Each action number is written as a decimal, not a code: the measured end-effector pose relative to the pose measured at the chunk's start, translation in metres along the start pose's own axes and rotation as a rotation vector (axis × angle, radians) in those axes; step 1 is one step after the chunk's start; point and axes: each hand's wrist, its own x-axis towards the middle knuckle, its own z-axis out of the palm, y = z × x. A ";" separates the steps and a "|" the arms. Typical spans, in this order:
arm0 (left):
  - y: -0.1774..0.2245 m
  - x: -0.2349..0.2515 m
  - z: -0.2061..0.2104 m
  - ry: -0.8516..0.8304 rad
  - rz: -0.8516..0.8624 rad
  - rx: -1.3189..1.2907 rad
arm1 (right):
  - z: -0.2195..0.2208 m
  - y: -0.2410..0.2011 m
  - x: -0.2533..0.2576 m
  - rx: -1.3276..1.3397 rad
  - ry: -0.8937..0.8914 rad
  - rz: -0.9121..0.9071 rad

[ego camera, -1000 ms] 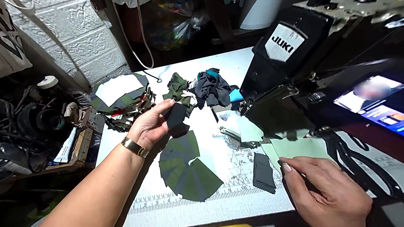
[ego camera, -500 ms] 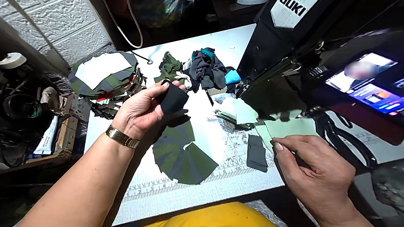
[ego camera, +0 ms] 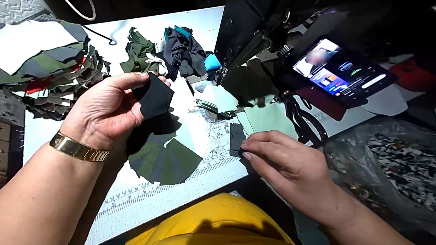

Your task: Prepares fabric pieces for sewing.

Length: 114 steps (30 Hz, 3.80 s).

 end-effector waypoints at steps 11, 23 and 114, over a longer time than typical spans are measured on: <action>-0.003 0.003 0.000 0.015 -0.006 0.012 | 0.020 0.006 0.001 -0.075 0.016 0.081; -0.006 -0.001 -0.003 -0.245 -0.144 0.089 | 0.012 0.010 0.009 0.021 0.017 0.209; -0.013 -0.008 0.000 -0.832 0.338 1.165 | 0.049 -0.041 0.033 0.518 0.213 0.275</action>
